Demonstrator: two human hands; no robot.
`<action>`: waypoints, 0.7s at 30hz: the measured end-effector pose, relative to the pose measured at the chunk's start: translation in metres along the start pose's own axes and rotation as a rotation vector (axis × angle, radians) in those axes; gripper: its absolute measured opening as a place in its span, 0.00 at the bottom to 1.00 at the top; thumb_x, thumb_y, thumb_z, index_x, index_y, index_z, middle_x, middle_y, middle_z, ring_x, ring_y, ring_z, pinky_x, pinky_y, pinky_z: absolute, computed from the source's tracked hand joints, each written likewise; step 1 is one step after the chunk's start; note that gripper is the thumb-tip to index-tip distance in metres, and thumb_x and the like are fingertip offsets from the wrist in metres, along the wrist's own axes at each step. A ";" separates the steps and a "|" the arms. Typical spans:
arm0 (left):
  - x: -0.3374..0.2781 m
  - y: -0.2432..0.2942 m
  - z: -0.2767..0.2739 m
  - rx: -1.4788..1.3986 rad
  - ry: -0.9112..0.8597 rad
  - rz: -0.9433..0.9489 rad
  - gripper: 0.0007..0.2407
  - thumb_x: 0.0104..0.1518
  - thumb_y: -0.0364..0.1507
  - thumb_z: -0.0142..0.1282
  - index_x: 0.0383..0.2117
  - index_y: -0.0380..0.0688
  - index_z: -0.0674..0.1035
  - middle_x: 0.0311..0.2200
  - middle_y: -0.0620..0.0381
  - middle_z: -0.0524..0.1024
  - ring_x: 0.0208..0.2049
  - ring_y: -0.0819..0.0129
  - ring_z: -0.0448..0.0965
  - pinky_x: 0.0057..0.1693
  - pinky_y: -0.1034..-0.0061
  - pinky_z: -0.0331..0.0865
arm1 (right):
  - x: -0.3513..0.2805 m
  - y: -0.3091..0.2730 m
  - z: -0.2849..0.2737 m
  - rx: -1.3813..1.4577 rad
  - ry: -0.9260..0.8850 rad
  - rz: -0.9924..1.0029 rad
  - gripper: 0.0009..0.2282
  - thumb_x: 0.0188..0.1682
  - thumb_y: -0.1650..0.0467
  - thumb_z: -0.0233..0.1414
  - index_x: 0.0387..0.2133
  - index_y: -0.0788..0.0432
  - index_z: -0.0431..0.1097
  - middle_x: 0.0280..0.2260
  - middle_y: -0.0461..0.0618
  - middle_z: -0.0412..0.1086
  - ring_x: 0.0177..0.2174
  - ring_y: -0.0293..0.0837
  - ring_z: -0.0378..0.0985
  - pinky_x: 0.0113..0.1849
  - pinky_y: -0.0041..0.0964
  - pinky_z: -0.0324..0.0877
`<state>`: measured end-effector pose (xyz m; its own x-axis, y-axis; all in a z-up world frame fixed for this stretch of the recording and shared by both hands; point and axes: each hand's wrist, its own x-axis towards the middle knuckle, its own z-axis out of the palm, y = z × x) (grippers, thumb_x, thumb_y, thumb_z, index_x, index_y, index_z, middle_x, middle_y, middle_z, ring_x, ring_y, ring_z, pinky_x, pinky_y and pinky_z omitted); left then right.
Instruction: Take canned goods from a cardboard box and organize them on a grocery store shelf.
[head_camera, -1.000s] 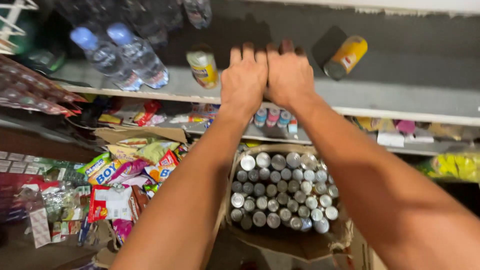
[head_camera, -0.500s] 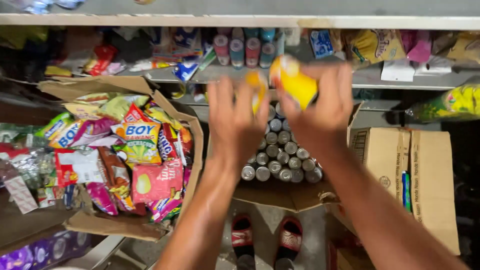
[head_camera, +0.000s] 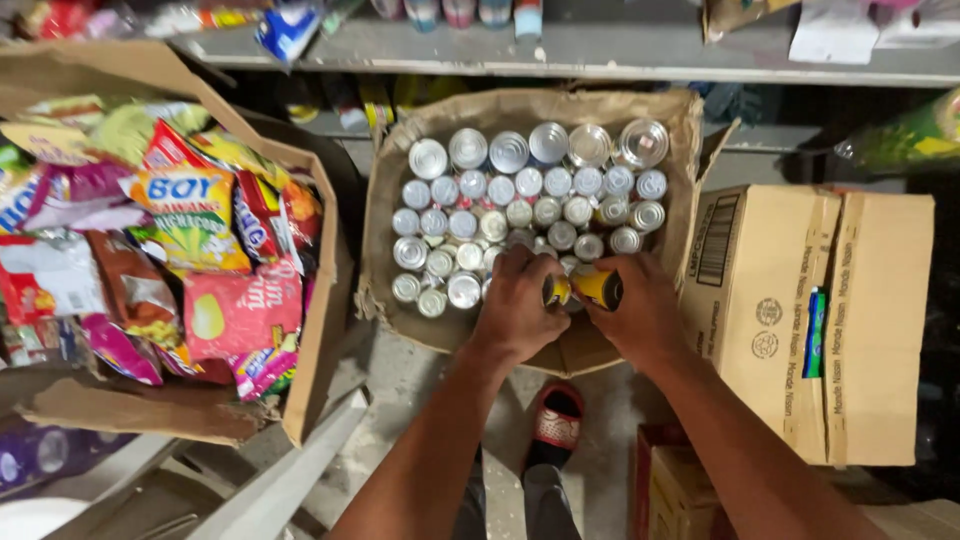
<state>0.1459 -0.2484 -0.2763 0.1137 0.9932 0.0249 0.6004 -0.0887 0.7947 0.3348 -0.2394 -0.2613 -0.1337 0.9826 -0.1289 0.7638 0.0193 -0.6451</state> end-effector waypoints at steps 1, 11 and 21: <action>-0.003 -0.004 0.010 -0.003 -0.002 -0.006 0.20 0.34 0.24 0.69 0.38 0.44 0.78 0.40 0.42 0.71 0.46 0.42 0.71 0.53 0.56 0.68 | -0.003 0.013 0.004 -0.002 -0.006 0.003 0.21 0.34 0.73 0.66 0.43 0.60 0.70 0.43 0.59 0.69 0.43 0.61 0.74 0.43 0.51 0.70; -0.031 -0.043 0.096 0.053 -0.361 -0.069 0.28 0.35 0.23 0.72 0.48 0.41 0.77 0.50 0.40 0.70 0.56 0.43 0.69 0.61 0.61 0.66 | -0.005 0.077 0.033 -0.239 -0.407 0.213 0.27 0.29 0.74 0.66 0.47 0.57 0.69 0.48 0.59 0.67 0.48 0.61 0.71 0.49 0.52 0.68; -0.025 -0.048 0.138 0.142 -0.441 0.033 0.29 0.39 0.22 0.70 0.53 0.35 0.72 0.50 0.41 0.72 0.52 0.46 0.73 0.56 0.62 0.70 | 0.000 0.094 0.057 -0.495 -0.516 0.372 0.28 0.35 0.68 0.68 0.49 0.60 0.63 0.52 0.61 0.65 0.51 0.62 0.71 0.50 0.57 0.68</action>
<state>0.2237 -0.2794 -0.3986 0.4420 0.8655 -0.2358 0.6899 -0.1601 0.7059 0.3704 -0.2481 -0.3644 0.0017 0.7343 -0.6788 0.9906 -0.0938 -0.0990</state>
